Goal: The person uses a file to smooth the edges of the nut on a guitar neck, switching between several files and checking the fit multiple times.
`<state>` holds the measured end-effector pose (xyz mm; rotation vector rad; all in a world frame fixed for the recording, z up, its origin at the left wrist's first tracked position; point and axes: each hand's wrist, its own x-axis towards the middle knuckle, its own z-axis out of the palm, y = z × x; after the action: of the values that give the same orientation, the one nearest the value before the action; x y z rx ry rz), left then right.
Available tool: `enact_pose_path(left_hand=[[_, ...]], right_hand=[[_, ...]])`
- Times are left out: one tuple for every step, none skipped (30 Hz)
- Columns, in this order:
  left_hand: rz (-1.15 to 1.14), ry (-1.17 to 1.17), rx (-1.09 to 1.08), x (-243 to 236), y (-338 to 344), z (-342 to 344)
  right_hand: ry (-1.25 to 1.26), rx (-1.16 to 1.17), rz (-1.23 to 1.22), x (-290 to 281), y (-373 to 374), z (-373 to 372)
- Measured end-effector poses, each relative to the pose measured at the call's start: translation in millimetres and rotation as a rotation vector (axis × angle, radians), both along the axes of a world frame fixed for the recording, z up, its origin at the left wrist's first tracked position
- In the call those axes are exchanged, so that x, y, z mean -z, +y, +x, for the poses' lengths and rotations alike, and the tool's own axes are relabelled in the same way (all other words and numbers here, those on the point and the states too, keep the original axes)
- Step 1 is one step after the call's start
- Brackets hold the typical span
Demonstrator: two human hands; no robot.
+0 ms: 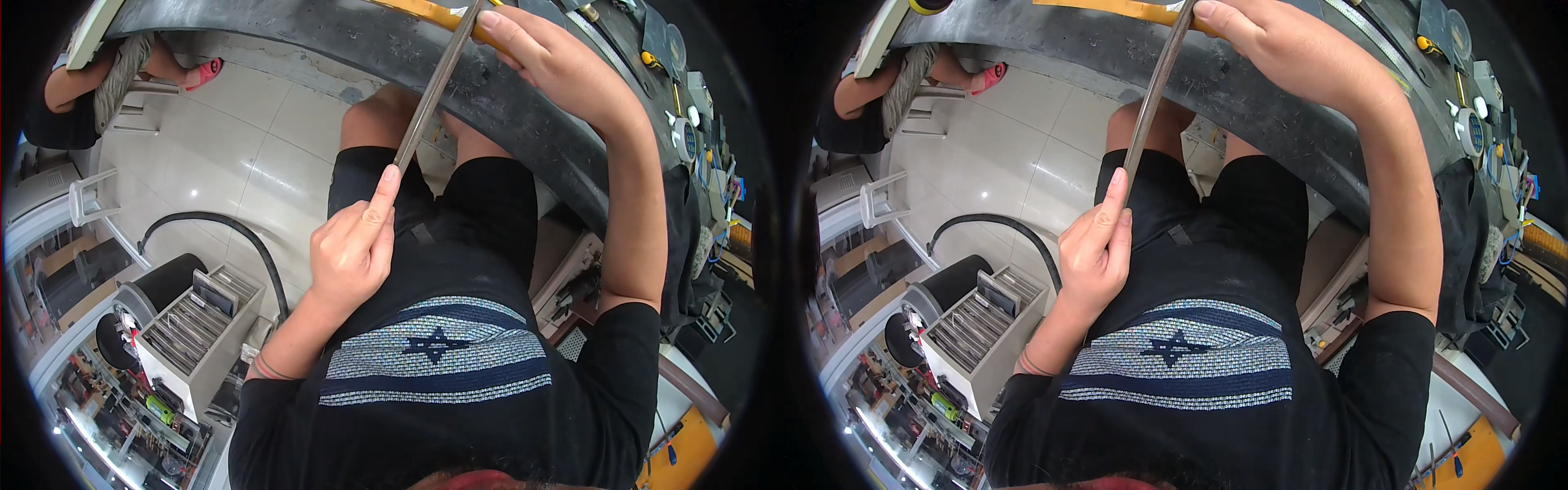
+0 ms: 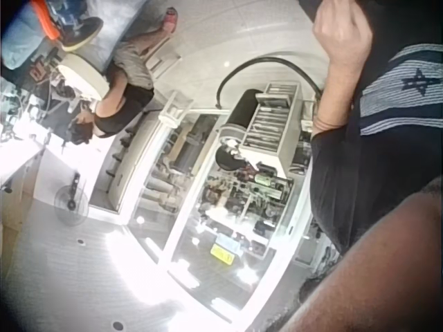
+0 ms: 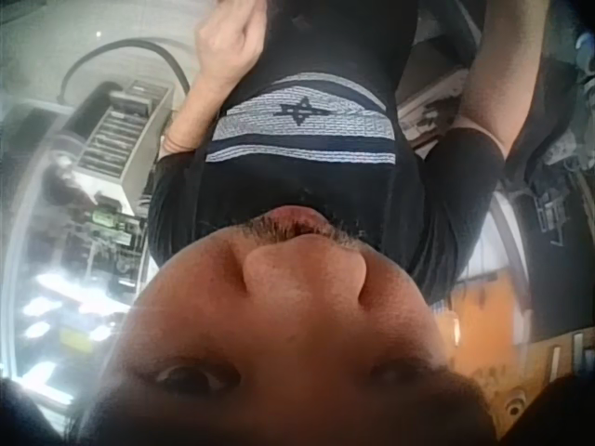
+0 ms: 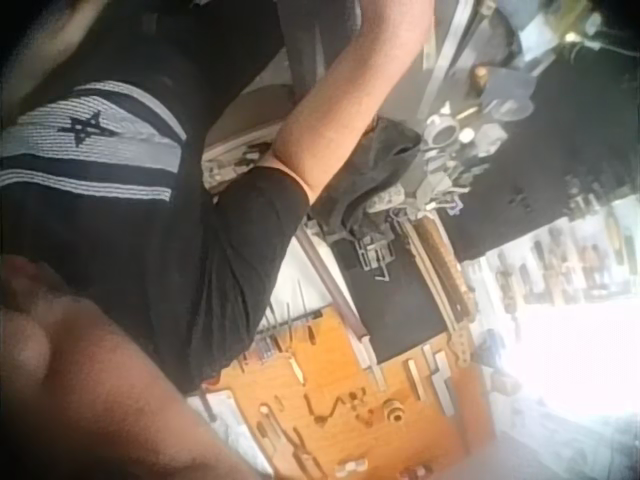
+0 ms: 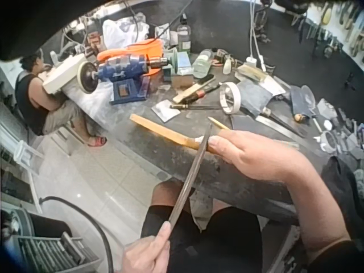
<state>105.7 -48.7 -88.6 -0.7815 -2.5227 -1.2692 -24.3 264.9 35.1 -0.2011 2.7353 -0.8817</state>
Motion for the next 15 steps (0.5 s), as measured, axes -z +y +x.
enact_pose_path(left_hand=[[-0.002,-0.008,0.003,-2,1,-1],[-0.004,-0.015,0.006,-4,2,-3],[-0.005,-0.025,0.006,-7,3,-5],[-0.006,-0.035,0.005,-11,5,-8],[-0.007,-0.044,0.003,-14,7,-10],[-0.019,-0.052,0.006,-19,9,-14],[-0.031,-0.059,0.009,-23,12,-17],[-0.043,-0.067,0.013,-27,15,-21],[-0.037,-0.069,0.011,-29,18,-25],[-0.031,-0.07,0.01,-30,21,-29],[-0.025,-0.072,0.008,-31,25,-33],[-0.028,-0.075,0.005,-34,29,-37],[-0.03,-0.078,0.002,-37,33,-41],[-0.032,-0.081,-0.001,-38,36,-45],[-0.055,-0.063,0.002,-39,38,-51]], right_hand=[[0.06,-0.012,0.006,6,0,4],[0.12,-0.023,0.012,9,0,7],[0.089,-0.006,0.049,6,-5,8],[0.059,0.01,0.085,0,-12,11],[0.029,0.026,0.121,-3,-16,11],[0.106,0.012,0.117,3,-16,14],[0.182,0.0,0.113,16,-14,19],[0.259,-0.012,0.108,26,-13,22],[0.301,-0.024,0.142,31,-16,25],[0.343,-0.036,0.175,35,-19,27],[0.385,-0.048,0.209,39,-23,29],[0.454,-0.052,0.244,45,-26,32],[0.523,-0.055,0.278,50,-29,34],[0.592,-0.059,0.313,55,-32,36],[0.581,-0.055,0.334,57,-35,38]])
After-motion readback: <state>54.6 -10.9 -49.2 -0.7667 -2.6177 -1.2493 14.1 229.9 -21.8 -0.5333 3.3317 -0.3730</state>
